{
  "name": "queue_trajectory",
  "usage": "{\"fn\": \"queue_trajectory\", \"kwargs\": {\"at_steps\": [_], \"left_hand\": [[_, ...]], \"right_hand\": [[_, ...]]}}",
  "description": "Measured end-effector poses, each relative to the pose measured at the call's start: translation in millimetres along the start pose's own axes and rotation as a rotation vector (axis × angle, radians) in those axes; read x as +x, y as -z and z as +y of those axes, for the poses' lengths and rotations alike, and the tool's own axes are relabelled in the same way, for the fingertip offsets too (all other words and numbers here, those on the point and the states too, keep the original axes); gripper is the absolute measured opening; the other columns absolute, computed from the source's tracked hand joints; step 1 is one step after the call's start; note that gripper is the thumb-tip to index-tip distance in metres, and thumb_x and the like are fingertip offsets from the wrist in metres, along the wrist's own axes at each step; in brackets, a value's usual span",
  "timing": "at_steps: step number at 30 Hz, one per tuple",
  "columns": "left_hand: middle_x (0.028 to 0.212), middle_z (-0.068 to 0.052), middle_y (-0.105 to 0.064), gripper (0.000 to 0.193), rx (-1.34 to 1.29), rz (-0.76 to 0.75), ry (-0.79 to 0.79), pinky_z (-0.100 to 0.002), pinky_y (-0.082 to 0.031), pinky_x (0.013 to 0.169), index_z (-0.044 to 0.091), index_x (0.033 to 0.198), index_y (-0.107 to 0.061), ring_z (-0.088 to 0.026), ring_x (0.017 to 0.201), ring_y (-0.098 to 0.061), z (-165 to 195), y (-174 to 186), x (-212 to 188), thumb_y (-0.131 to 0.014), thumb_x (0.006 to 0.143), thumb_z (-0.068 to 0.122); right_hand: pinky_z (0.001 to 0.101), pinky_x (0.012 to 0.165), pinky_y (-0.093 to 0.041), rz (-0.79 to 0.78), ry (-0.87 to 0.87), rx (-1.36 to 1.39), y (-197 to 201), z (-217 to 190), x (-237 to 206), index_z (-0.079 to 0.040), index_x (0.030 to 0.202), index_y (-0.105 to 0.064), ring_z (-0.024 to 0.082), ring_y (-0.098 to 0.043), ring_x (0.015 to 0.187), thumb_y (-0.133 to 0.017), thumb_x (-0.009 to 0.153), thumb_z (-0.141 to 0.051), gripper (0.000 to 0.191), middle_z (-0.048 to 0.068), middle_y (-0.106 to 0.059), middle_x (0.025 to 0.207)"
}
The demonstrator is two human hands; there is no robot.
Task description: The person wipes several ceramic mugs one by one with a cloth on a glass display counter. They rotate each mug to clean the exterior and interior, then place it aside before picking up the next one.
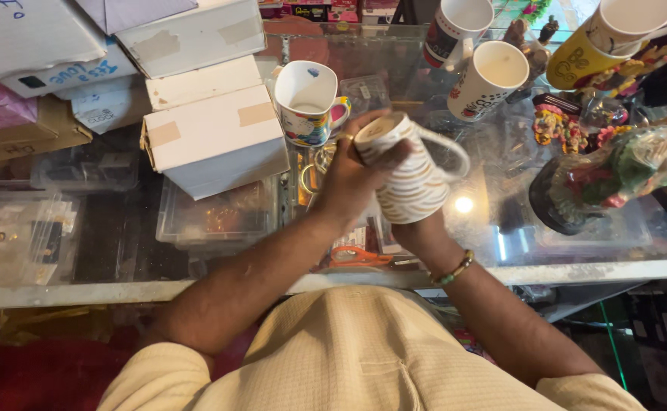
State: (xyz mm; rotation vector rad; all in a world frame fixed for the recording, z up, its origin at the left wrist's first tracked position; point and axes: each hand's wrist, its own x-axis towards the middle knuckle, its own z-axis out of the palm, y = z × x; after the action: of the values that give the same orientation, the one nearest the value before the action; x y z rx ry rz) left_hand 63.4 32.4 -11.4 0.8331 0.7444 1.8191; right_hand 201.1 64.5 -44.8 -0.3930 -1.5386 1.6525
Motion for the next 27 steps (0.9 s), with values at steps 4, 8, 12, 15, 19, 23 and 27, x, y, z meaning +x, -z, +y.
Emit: {"fn": "queue_trajectory", "kwargs": {"at_steps": [4, 8, 12, 15, 19, 23, 27], "left_hand": [[0.12, -0.019, -0.066, 0.077, -0.056, 0.049, 0.002, -0.044, -0.056, 0.1, -0.003, 0.14, -0.043, -0.029, 0.11, -0.066, -1, -4, -7, -0.087, 0.085, 0.028], [0.122, -0.016, -0.064, 0.08, -0.142, -0.463, -0.112, -0.039, -0.054, 0.106, 0.006, 0.149, -0.039, -0.024, 0.117, -0.064, 5, 15, -9, -0.087, 0.093, 0.037], [0.126, -0.016, -0.064, 0.074, -0.305, -0.253, -0.032, -0.042, -0.053, 0.11, 0.005, 0.147, -0.043, -0.024, 0.119, -0.065, -10, 17, -11, -0.079, 0.095, 0.044], [0.127, -0.015, -0.064, 0.068, -0.404, -0.059, 0.16, -0.041, -0.054, 0.105, 0.003, 0.141, -0.048, -0.024, 0.117, -0.066, -22, 13, -12, -0.073, 0.095, 0.046], [0.124, -0.013, -0.066, 0.061, -0.131, 0.181, 0.087, -0.036, -0.054, 0.101, 0.0, 0.135, -0.054, -0.02, 0.114, -0.066, -28, 8, -15, -0.073, 0.095, 0.043], [0.115, -0.014, -0.068, 0.056, -0.044, 0.21, 0.09, -0.037, -0.058, 0.092, -0.003, 0.127, -0.055, -0.022, 0.104, -0.069, -27, 10, -18, -0.079, 0.09, 0.032], [0.114, -0.01, -0.066, 0.055, -0.18, 0.105, 0.064, -0.037, -0.058, 0.09, 0.002, 0.127, -0.056, -0.02, 0.102, -0.068, -23, 16, -18, -0.081, 0.089, 0.034]], "right_hand": [[0.0425, 0.112, -0.047, -0.014, -0.138, 0.354, -8, -4, -7, -0.005, 0.156, -0.044, 0.029, -0.057, 0.134, -0.051, 0.111, -0.031, 0.052, 0.015, -0.057, 0.151], [0.0448, 0.108, -0.047, -0.198, -0.32, 1.15, -13, -20, -14, -0.004, 0.159, -0.045, 0.032, -0.058, 0.134, -0.049, 0.117, -0.032, 0.051, 0.019, -0.058, 0.153], [0.0409, 0.119, -0.043, 0.008, -0.326, 0.963, -12, -22, -5, -0.005, 0.15, -0.045, 0.027, -0.055, 0.137, -0.051, 0.107, -0.033, 0.052, 0.014, -0.057, 0.148], [0.0399, 0.121, -0.043, 0.016, -0.091, 0.415, -13, -13, 1, -0.005, 0.15, -0.047, 0.024, -0.054, 0.139, -0.056, 0.108, -0.021, 0.046, 0.013, -0.057, 0.149], [0.0389, 0.108, -0.047, -0.007, 0.187, -0.315, -12, -1, 2, 0.0, 0.144, -0.051, 0.025, -0.059, 0.125, -0.055, 0.11, -0.015, 0.038, 0.015, -0.061, 0.137], [0.0379, 0.096, -0.051, -0.181, 0.179, -0.551, 4, -1, 9, 0.006, 0.138, -0.056, 0.026, -0.064, 0.11, -0.054, 0.112, -0.009, 0.03, 0.018, -0.065, 0.125], [0.0368, 0.083, -0.055, -0.334, -0.147, 0.11, 14, -4, 11, 0.011, 0.132, -0.06, 0.027, -0.069, 0.096, -0.053, 0.114, -0.003, 0.024, 0.02, -0.069, 0.114]]}}
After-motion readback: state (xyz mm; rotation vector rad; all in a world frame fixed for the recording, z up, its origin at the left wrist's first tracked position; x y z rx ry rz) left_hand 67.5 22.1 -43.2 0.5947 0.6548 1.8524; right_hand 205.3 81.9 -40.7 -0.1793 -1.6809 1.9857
